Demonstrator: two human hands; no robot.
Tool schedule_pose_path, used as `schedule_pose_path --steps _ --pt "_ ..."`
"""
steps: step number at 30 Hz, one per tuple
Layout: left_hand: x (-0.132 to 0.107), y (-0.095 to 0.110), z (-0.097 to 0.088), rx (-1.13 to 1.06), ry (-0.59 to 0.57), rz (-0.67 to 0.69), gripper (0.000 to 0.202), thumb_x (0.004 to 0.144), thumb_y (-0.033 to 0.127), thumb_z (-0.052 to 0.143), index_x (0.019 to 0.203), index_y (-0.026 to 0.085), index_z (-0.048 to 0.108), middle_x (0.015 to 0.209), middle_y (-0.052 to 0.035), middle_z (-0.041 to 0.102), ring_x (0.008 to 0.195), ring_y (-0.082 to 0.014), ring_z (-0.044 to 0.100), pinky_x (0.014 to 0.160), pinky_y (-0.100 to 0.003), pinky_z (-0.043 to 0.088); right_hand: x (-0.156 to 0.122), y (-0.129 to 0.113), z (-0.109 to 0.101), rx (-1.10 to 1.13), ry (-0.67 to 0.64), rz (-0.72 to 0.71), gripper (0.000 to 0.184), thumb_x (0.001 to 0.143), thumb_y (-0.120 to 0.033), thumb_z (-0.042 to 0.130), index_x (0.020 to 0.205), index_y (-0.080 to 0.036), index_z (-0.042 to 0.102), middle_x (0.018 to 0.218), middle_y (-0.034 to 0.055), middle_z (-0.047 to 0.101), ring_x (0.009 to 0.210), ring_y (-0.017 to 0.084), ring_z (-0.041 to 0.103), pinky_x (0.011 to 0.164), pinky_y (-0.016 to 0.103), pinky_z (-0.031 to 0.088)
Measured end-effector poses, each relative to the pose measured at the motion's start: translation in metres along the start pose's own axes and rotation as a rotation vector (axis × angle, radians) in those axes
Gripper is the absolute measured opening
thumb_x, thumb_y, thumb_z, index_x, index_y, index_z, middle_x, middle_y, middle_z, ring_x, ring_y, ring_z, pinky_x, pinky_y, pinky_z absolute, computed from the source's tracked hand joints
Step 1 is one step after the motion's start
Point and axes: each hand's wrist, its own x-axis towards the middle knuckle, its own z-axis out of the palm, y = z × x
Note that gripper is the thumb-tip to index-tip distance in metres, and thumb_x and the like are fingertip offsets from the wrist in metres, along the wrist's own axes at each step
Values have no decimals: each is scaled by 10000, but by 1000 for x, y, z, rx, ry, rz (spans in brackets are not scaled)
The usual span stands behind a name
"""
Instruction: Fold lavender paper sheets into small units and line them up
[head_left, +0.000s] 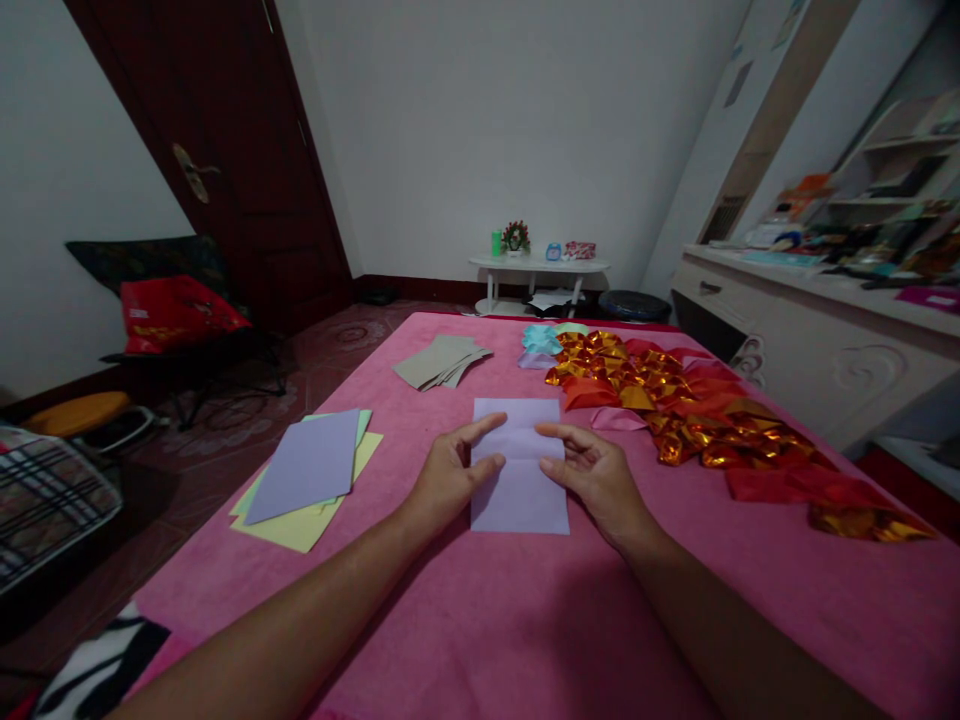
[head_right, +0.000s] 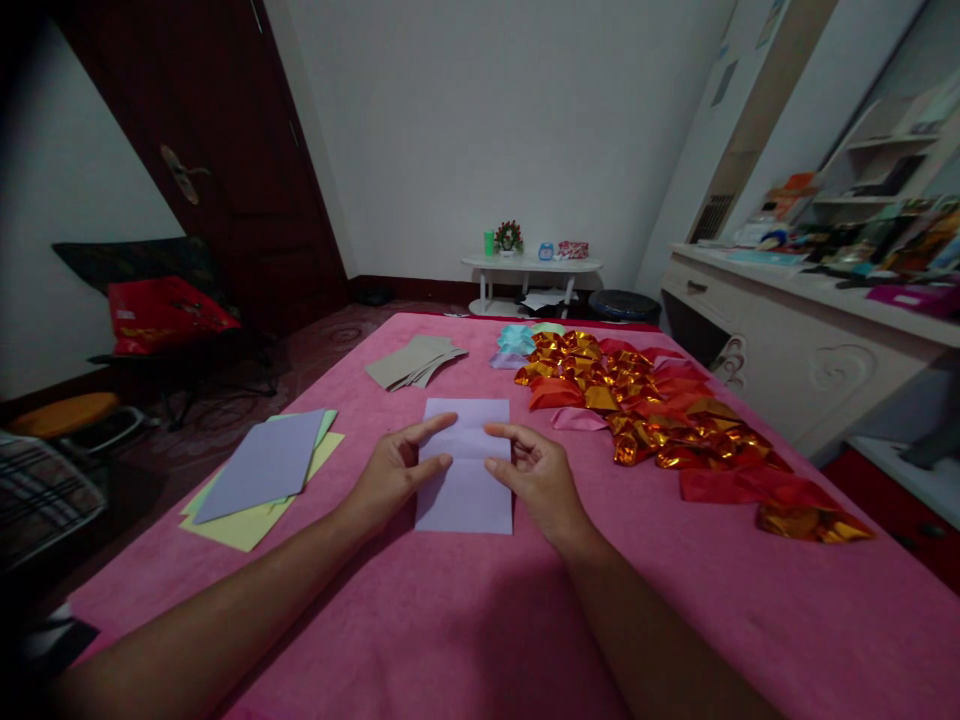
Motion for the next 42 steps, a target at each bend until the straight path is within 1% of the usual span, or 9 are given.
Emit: schedule_pose_path --steps 4,8,14,20,22,27,30,37,42 --pt "2 -4 -1 41 -4 38 577 667 225 744 1220 146 599 1123 -122 666 891 -217 640 741 -289 498 1 1 -2 -59 1 -50 352 637 -301 771 972 -220 700 931 48 691 865 210 635 750 337 519" --pt "-1 -3 1 54 -23 24 487 671 247 745 1141 157 658 1096 -107 676 866 -203 638 714 -273 492 2 1 -3 -185 -4 -135 210 689 -303 727 879 -214 739 933 49 646 888 197 601 746 306 499" --pt "-5 2 3 -97 32 -140 438 649 325 768 1024 107 706 867 -95 712 613 -121 595 563 -223 445 1 0 -1 -216 31 -98 201 668 -318 727 836 -210 750 881 50 647 751 164 594 604 257 487" --pt "-2 2 3 -215 26 -172 741 562 263 830 1242 117 574 921 -106 716 671 -136 624 648 -257 483 0 1 1 20 20 12 508 628 -290 764 1121 -225 658 980 66 701 874 218 642 740 351 537" --pt "-2 1 3 -202 24 -157 761 566 249 826 1265 121 554 926 -104 716 672 -137 623 650 -260 482 0 2 0 44 5 28 546 628 -284 766 1155 -223 638 999 71 701 883 224 646 759 368 537" --pt "-2 0 1 -104 -2 -71 447 623 247 781 1044 119 702 1058 -124 688 822 -177 630 724 -273 476 0 3 -2 -57 -2 -18 356 656 -274 740 1005 -209 712 987 60 693 869 199 631 733 314 518" --pt "-1 0 -3 -64 -3 -63 335 667 250 736 980 130 729 1019 -113 703 811 -174 624 728 -276 462 1 2 -3 -85 24 -9 274 656 -280 734 919 -203 734 888 47 700 773 179 627 656 281 499" --pt "5 -6 -16 -144 -103 -149 377 701 182 657 1072 127 695 861 -84 720 693 -130 607 709 -261 440 1 4 -6 31 116 89 241 614 -264 757 836 -172 727 747 18 695 586 122 566 523 217 414" --pt "6 -7 -16 -261 -150 -156 509 694 183 686 1195 135 613 1005 -124 687 812 -178 642 762 -298 465 2 -3 -7 165 179 221 285 602 -249 747 868 -152 713 668 14 687 499 117 546 461 211 385"
